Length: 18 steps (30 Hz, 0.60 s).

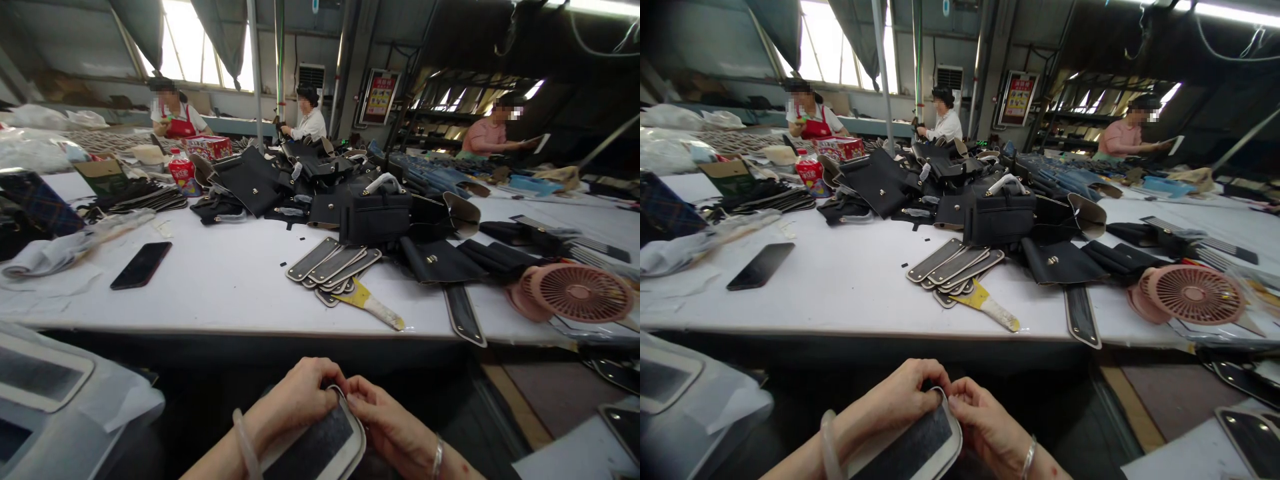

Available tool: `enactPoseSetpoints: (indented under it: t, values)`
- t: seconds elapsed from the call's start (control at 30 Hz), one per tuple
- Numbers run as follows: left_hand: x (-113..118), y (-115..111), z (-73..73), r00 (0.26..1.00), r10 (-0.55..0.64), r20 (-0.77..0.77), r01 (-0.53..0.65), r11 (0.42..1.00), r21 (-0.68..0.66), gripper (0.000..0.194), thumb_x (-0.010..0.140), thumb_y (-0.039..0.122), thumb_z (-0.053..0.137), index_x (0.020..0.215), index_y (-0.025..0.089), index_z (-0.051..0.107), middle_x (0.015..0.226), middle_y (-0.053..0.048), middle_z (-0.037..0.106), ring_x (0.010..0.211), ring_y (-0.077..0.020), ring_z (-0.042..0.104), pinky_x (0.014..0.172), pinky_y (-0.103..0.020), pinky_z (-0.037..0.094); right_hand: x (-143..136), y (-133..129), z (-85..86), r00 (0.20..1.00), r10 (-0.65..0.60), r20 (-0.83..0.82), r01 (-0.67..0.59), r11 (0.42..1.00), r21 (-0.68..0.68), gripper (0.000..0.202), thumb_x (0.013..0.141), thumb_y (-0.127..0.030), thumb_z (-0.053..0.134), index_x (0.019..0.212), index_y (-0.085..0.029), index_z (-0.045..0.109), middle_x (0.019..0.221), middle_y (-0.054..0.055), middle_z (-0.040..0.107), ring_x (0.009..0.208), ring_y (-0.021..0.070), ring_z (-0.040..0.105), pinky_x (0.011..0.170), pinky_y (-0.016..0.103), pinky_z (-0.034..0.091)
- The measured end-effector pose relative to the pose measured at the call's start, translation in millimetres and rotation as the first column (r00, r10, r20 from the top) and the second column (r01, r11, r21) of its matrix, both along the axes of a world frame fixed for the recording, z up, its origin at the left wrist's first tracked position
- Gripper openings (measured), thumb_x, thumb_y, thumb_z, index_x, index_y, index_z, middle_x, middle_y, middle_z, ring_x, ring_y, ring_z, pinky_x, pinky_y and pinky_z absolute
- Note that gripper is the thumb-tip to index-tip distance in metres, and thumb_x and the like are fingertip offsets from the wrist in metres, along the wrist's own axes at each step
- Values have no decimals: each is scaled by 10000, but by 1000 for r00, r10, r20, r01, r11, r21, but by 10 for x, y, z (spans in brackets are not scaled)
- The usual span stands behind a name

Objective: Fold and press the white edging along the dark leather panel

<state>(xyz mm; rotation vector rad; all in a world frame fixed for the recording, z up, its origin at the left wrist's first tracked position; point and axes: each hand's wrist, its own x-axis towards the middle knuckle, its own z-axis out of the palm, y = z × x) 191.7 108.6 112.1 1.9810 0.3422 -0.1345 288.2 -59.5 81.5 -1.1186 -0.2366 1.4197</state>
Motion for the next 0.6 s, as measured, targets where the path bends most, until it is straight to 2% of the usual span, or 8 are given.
enactPoseSetpoints:
  t: [0.1, 0.17, 0.27, 0.33, 0.4, 0.5, 0.6]
  values:
    - [0, 7, 0, 1000, -1, 9, 1, 1000, -25, 268, 673, 195, 539, 826, 255, 751, 769, 33, 690, 725, -135, 576, 672, -236, 397, 29, 24, 43, 998, 53, -19, -54, 998, -12, 286, 783, -351, 788, 954, -173, 644, 780, -19, 568, 732, 92, 546, 751, 215, 442]
    - [-1, 9, 3, 1000, 0, 8, 1, 999, -37, 282, 668, 191, 530, 827, 255, 754, 763, 29, 690, 722, -141, 574, 669, -243, 395, 41, 45, 63, 996, 93, 9, -92, 995, -44, 331, 764, -397, 796, 973, -189, 648, 778, -22, 569, 746, 109, 563, 766, 235, 451]
    - [-4, 3, -4, 1000, -6, -3, 6, 998, -55, 298, 668, 192, 522, 841, 256, 755, 810, 12, 718, 749, -161, 601, 664, -255, 402, 52, 78, 107, 962, 176, 209, -155, 981, -113, 418, 738, -547, 761, 961, -207, 662, 717, -32, 552, 744, 158, 577, 817, 312, 477]
    - [-9, -3, -20, 1000, -4, -5, 4, 998, -58, 300, 678, 190, 514, 851, 250, 753, 840, -3, 729, 781, -180, 623, 688, -274, 415, 62, 96, 147, 890, 255, 378, -202, 964, -175, 457, 753, -625, 697, 946, -211, 678, 667, -34, 541, 731, 187, 578, 849, 365, 485]
    - [-18, -1, -40, 1000, 6, -2, -6, 998, -56, 300, 688, 185, 508, 862, 246, 745, 871, -17, 732, 834, -205, 638, 739, -303, 428, 72, 110, 187, 818, 327, 473, -236, 941, -242, 485, 791, -655, 628, 981, -213, 692, 657, -27, 554, 743, 205, 585, 861, 385, 489]
    - [-36, 38, -49, 1000, 0, 7, 1, 996, -84, 295, 713, 182, 497, 891, 244, 724, 933, -30, 730, 920, -234, 641, 813, -342, 440, 76, 125, 224, 762, 394, 514, -254, 912, -323, 563, 832, -652, 569, 1172, -213, 658, 746, -2, 624, 845, 237, 613, 870, 385, 493]
    - [-57, 121, -30, 999, -35, 3, 35, 987, -156, 313, 732, 178, 487, 947, 240, 706, 962, -35, 728, 939, -243, 644, 821, -353, 456, 52, 131, 213, 721, 422, 550, -241, 897, -371, 654, 862, -648, 520, 1326, -190, 572, 1021, 65, 693, 1061, 286, 607, 950, 397, 471]
